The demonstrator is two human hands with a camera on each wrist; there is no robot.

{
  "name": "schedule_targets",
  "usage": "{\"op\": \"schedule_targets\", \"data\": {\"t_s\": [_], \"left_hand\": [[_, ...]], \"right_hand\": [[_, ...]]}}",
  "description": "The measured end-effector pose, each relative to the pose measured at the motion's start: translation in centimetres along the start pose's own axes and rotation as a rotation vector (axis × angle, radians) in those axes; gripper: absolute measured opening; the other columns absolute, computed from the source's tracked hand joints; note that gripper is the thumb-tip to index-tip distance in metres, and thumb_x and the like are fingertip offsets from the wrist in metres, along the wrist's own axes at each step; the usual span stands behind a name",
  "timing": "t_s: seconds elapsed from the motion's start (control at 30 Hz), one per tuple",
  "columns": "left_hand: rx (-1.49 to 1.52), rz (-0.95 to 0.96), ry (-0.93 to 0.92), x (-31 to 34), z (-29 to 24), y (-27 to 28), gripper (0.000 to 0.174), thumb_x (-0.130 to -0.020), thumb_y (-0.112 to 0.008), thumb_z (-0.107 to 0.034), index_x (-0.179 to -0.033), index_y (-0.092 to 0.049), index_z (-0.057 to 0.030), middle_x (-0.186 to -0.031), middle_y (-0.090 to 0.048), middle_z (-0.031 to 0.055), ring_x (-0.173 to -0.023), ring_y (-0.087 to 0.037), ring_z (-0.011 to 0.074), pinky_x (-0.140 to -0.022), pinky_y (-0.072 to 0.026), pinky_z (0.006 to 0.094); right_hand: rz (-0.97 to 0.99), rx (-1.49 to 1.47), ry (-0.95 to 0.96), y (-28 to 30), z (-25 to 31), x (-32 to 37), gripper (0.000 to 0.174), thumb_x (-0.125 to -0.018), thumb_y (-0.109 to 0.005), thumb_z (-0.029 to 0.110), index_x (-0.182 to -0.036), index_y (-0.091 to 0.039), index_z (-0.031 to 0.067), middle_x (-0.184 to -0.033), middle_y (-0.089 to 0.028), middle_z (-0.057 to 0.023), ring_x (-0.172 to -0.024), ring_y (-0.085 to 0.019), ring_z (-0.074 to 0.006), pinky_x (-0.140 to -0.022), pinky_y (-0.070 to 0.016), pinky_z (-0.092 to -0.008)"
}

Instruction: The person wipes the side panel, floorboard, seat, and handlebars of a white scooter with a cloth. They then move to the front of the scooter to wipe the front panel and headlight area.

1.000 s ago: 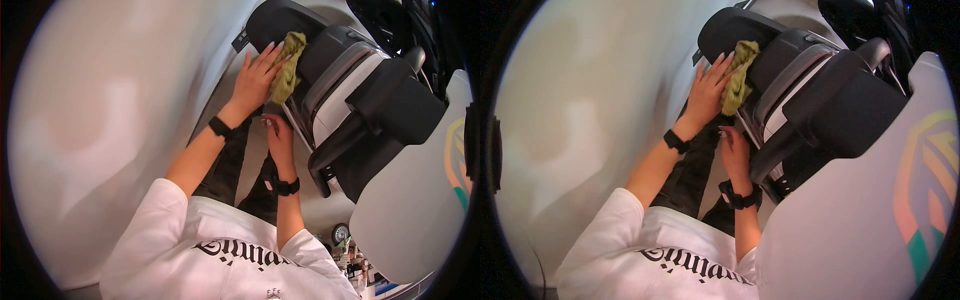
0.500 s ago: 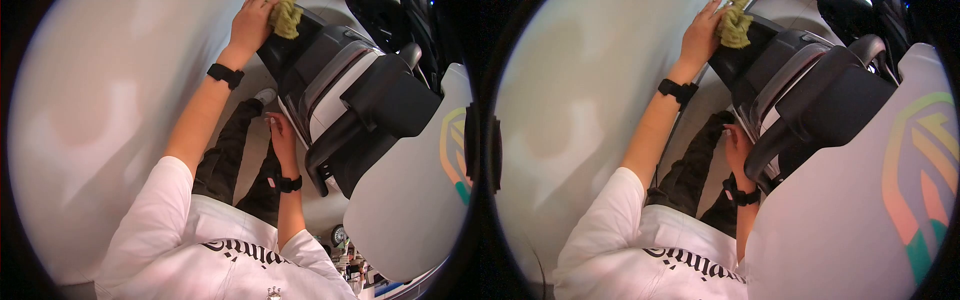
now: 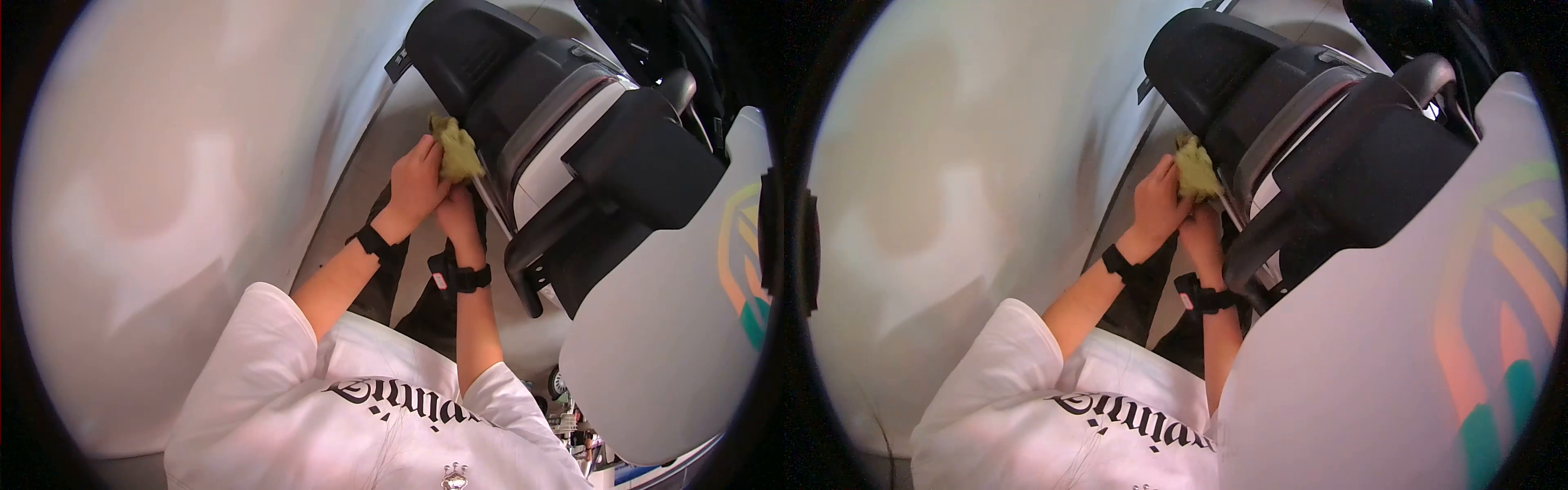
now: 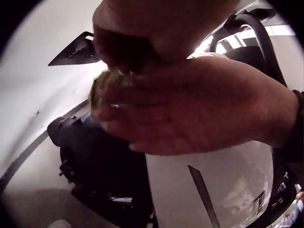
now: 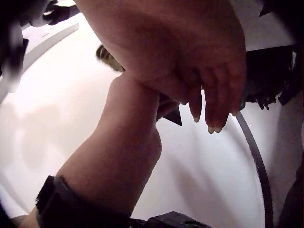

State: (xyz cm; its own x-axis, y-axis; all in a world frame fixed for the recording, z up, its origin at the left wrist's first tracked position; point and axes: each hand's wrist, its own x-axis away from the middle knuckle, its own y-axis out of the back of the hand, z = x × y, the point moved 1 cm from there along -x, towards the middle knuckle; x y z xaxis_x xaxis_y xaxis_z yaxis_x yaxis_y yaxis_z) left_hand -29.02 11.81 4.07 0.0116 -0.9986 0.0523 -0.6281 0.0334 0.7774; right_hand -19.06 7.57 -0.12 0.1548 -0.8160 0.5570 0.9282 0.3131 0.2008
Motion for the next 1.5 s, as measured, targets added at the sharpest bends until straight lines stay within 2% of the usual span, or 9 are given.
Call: {"op": "schedule_targets", "data": {"t_s": [0.2,0.37,0.43,0.5,0.63,0.83,1.13,1.3,1.5], "left_hand": [[-0.034,0.447,0.264,-2.3,3.2,-3.4,0.022,-0.077,-0.055,-0.020,-0.082,-0.061,0.0009,-0.076,-0.059,0.0215,-0.072,-0.058,0.0410,-0.063,-0.0466,0.0481],[0.101,0.529,0.281,-0.5,2.6,-4.8,0.021,-0.077,-0.054,-0.016,-0.083,-0.060,0.0026,-0.077,-0.059,0.0225,-0.073,-0.057,0.0419,-0.064,-0.0463,0.0488],[0.134,0.623,0.281,1.5,1.9,-3.9,0.020,-0.076,-0.054,-0.014,-0.086,-0.060,0.0021,-0.079,-0.060,0.0224,-0.075,-0.057,0.0417,-0.066,-0.0463,0.0485],[0.231,0.523,-0.147,3.8,-0.2,-2.9,0.019,-0.077,-0.055,-0.014,-0.085,-0.060,0.0019,-0.080,-0.058,0.0227,-0.075,-0.055,0.0411,-0.066,-0.0452,0.0474],[0.301,0.008,0.067,2.2,-1.5,-3.0,0.016,-0.079,-0.053,-0.012,-0.086,-0.058,0.0020,-0.081,-0.057,0.0219,-0.077,-0.052,0.0419,-0.065,-0.0414,0.0488],[0.254,0.028,0.121,-5.1,-1.7,-0.2,0.026,-0.075,-0.053,-0.008,-0.099,-0.057,0.0005,-0.095,-0.058,0.0207,-0.086,-0.053,0.0412,-0.076,-0.0423,0.0468],[0.330,0.060,-0.150,0.0,-3.1,-0.9,0.039,-0.073,-0.062,-0.016,-0.109,-0.056,-0.0035,-0.104,-0.054,0.0159,-0.095,-0.051,0.0354,-0.081,-0.0410,0.0431],[0.257,-0.081,-0.012,-5.6,-2.2,0.7,0.035,-0.071,-0.063,-0.011,-0.103,-0.057,0.0005,-0.112,-0.052,0.0180,-0.103,-0.049,0.0372,-0.089,-0.0396,0.0427],[0.308,0.022,-0.259,-0.8,-1.5,0.3,0.033,-0.068,-0.067,-0.016,-0.096,-0.061,0.0003,-0.126,-0.047,0.0186,-0.114,-0.045,0.0381,-0.098,-0.0345,0.0470]], "right_hand": [[0.093,-0.196,-0.195,0.8,-1.2,-0.9,0.022,-0.090,-0.050,0.014,-0.107,-0.055,0.0019,-0.096,-0.061,-0.0047,-0.086,-0.059,-0.0159,-0.078,-0.0438,-0.0260],[-0.011,-1.602,-0.580,1.2,-1.5,2.8,0.032,-0.092,-0.049,0.021,-0.120,-0.050,0.0061,-0.118,-0.055,-0.0081,-0.107,-0.052,-0.0191,-0.096,-0.0392,-0.0355],[-0.067,-1.580,-0.551,1.7,-1.5,5.6,0.035,-0.092,-0.048,0.022,-0.124,-0.048,0.0060,-0.123,-0.052,-0.0088,-0.114,-0.048,-0.0200,-0.100,-0.0357,-0.0378],[-0.120,-1.563,-0.531,2.2,-1.4,6.1,0.039,-0.092,-0.048,0.022,-0.127,-0.045,0.0060,-0.129,-0.049,-0.0096,-0.120,-0.044,-0.0209,-0.104,-0.0322,-0.0400],[-0.076,-1.467,-0.388,2.2,0.8,4.3,0.040,-0.093,-0.047,0.022,-0.129,-0.044,0.0049,-0.131,-0.049,-0.0086,-0.122,-0.044,-0.0209,-0.104,-0.0328,-0.0394],[-0.250,-1.402,-0.521,0.4,6.7,-1.0,0.038,-0.096,-0.043,0.023,-0.128,-0.044,0.0031,-0.131,-0.049,-0.0100,-0.117,-0.049,-0.0220,-0.100,-0.0389,-0.0368],[-0.340,-1.306,-0.425,2.5,6.0,5.0,0.042,-0.096,-0.041,0.020,-0.134,-0.037,0.0031,-0.135,-0.044,-0.0120,-0.124,-0.044,-0.0238,-0.105,-0.0340,-0.0396],[-0.144,-1.566,-0.471,1.1,7.1,-2.6,0.038,-0.097,-0.038,0.021,-0.131,-0.040,0.0038,-0.128,-0.049,-0.0103,-0.118,-0.048,-0.0218,-0.102,-0.0371,-0.0391],[-0.313,-1.523,-0.501,0.7,5.6,2.6,0.039,-0.097,-0.038,0.020,-0.133,-0.037,0.0039,-0.132,-0.045,-0.0099,-0.121,-0.045,-0.0206,-0.102,-0.0369,-0.0398]]}}
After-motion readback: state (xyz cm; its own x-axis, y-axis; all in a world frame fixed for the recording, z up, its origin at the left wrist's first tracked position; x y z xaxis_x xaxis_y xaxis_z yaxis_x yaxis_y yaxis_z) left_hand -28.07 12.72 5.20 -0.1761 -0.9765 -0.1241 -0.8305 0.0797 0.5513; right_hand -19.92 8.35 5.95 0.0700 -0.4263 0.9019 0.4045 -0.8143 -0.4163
